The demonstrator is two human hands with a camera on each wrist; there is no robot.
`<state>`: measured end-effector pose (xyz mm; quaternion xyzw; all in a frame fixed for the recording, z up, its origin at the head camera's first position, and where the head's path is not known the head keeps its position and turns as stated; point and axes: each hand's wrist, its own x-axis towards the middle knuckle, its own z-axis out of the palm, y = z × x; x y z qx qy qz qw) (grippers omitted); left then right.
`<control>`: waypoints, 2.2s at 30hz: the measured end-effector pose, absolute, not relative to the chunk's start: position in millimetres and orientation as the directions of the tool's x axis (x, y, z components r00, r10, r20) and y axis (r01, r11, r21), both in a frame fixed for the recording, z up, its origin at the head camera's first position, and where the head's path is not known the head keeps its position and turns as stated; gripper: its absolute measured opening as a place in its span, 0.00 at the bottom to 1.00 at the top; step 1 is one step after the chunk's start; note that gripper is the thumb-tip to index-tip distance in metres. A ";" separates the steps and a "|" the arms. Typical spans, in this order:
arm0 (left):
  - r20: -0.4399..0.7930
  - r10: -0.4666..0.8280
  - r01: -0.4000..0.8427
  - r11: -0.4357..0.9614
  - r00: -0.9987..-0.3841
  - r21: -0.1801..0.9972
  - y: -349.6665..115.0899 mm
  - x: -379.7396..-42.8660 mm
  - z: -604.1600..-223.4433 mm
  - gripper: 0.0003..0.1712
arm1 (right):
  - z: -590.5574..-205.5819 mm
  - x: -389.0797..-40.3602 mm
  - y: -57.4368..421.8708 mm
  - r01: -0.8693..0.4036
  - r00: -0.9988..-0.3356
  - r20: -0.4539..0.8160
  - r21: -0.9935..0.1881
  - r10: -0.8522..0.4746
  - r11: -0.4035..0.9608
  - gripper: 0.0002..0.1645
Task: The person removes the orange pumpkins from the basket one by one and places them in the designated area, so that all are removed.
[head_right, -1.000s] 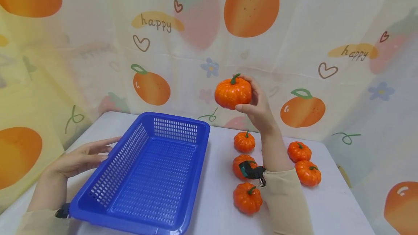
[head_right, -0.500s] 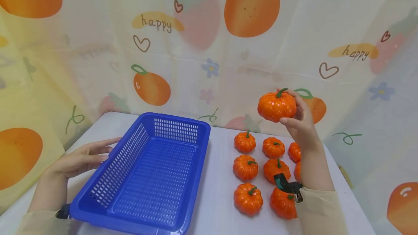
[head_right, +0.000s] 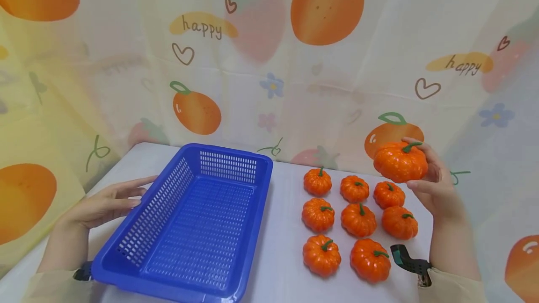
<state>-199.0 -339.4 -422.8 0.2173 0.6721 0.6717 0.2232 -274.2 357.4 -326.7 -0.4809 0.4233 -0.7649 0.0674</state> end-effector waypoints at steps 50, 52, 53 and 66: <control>-0.022 0.580 -0.024 0.005 -0.814 1.000 -337.8 -198.5 -424.9 0.34 | -473.3 -225.3 500.3 0.360 -0.475 -0.205 -0.933 -0.856 0.023 0.41; -0.025 0.581 -0.027 0.005 -0.813 1.000 -337.8 -198.6 -425.3 0.34 | -473.7 -226.5 501.1 0.362 -0.457 -0.215 -0.931 -0.863 0.040 0.41; -0.025 0.581 -0.026 0.006 -0.813 1.000 -337.7 -198.6 -425.3 0.34 | -473.5 -226.9 501.4 0.359 -0.451 -0.215 -0.932 -0.866 0.045 0.41; -0.032 0.578 -0.031 0.011 -0.815 0.999 -336.1 -199.2 -422.0 0.35 | -467.2 -222.6 516.4 0.441 -0.500 -0.481 -0.857 -0.720 0.267 0.33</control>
